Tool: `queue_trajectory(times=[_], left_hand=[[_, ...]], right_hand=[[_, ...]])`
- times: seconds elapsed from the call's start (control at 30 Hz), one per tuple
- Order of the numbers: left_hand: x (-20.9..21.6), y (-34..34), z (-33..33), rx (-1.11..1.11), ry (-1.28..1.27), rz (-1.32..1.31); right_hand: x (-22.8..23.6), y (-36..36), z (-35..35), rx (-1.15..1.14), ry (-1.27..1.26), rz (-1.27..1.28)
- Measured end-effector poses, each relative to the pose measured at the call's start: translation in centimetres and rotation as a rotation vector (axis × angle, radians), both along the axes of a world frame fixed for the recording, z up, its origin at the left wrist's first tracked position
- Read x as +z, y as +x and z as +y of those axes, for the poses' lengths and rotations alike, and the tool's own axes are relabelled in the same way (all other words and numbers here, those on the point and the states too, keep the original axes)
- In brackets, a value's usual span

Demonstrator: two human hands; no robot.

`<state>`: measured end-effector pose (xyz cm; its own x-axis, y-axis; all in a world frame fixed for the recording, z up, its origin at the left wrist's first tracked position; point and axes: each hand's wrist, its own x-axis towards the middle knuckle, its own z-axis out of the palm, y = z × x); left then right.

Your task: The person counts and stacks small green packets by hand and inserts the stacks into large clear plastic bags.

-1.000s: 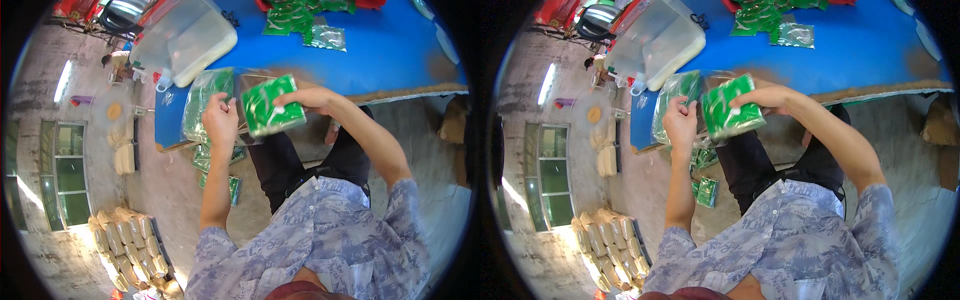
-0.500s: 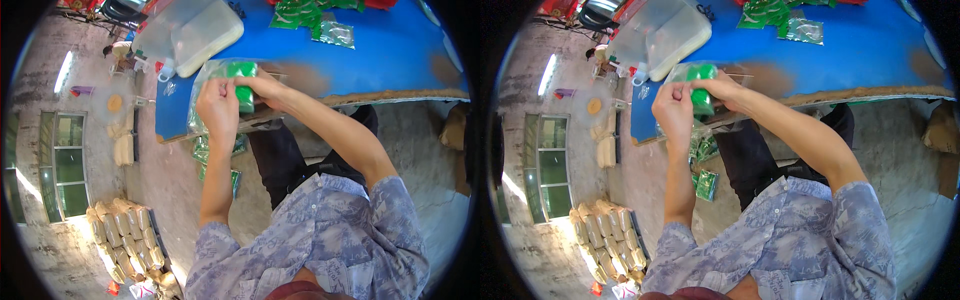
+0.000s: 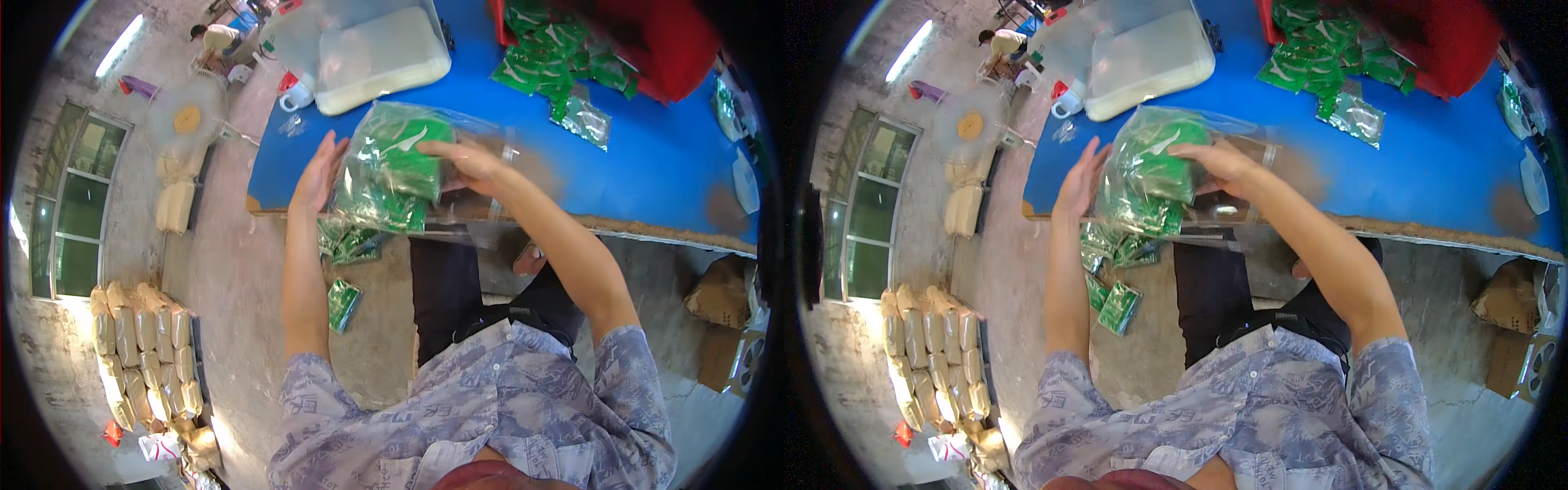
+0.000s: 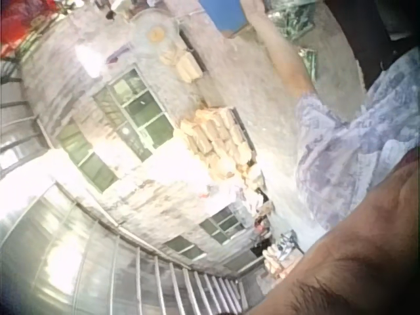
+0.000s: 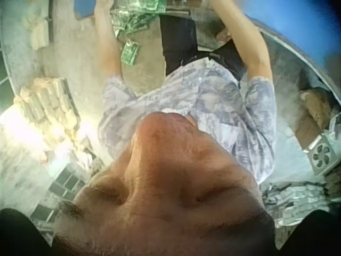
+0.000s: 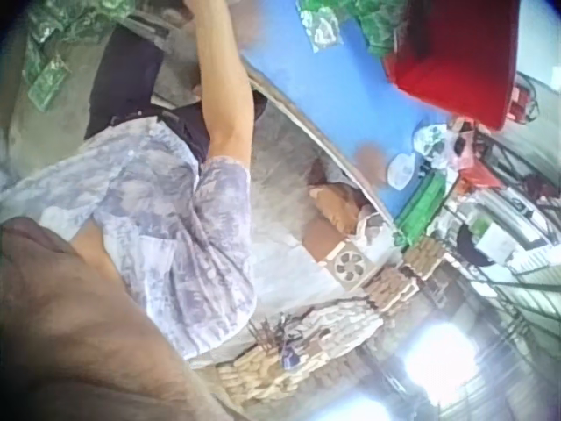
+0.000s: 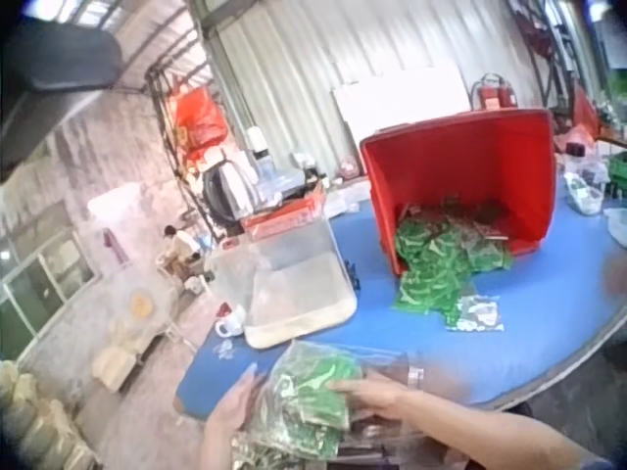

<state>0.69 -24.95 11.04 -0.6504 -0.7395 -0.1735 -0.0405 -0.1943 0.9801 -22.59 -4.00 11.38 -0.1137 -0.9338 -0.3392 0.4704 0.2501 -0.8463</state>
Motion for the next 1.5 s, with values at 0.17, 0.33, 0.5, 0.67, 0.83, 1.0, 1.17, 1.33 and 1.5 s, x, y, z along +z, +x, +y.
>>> queue_trajectory(times=[0.17,0.33,0.5,0.67,0.83,1.0,1.17,1.33,1.5], left_hand=[[-0.7,-1.7,2.3,-0.238,0.079,0.116],[-1.5,-0.8,2.0,-0.312,0.156,0.282],[-1.8,-4.6,4.3,-0.292,0.242,0.362],[-2.0,-3.3,4.5,-0.230,0.197,0.352],[-1.3,-7.6,6.0,-0.334,0.123,0.326],[-1.0,-6.6,6.7,-0.247,0.063,0.235],[-0.8,-5.5,6.1,-0.249,0.022,0.111],[0.4,-4.0,10.1,-0.157,-0.314,-0.078],[0.4,-2.6,10.2,-0.263,-0.200,-0.042]], right_hand=[[0.4,-0.4,-1.8,-0.168,0.210,0.312],[1.4,-1.2,-2.7,-0.053,0.183,0.478],[0.6,-1.8,-2.9,-0.213,0.288,0.667],[1.3,-0.5,0.8,-0.121,0.027,0.558],[-5.9,-3.5,-1.0,-0.449,0.005,0.946],[-1.2,-1.6,4.2,-0.297,-0.041,0.445],[-2.5,-1.0,3.3,-0.307,-0.094,0.399],[-1.4,-1.8,5.1,-0.175,-0.057,0.309],[-1.6,-1.8,6.0,-0.092,-0.104,0.287]])
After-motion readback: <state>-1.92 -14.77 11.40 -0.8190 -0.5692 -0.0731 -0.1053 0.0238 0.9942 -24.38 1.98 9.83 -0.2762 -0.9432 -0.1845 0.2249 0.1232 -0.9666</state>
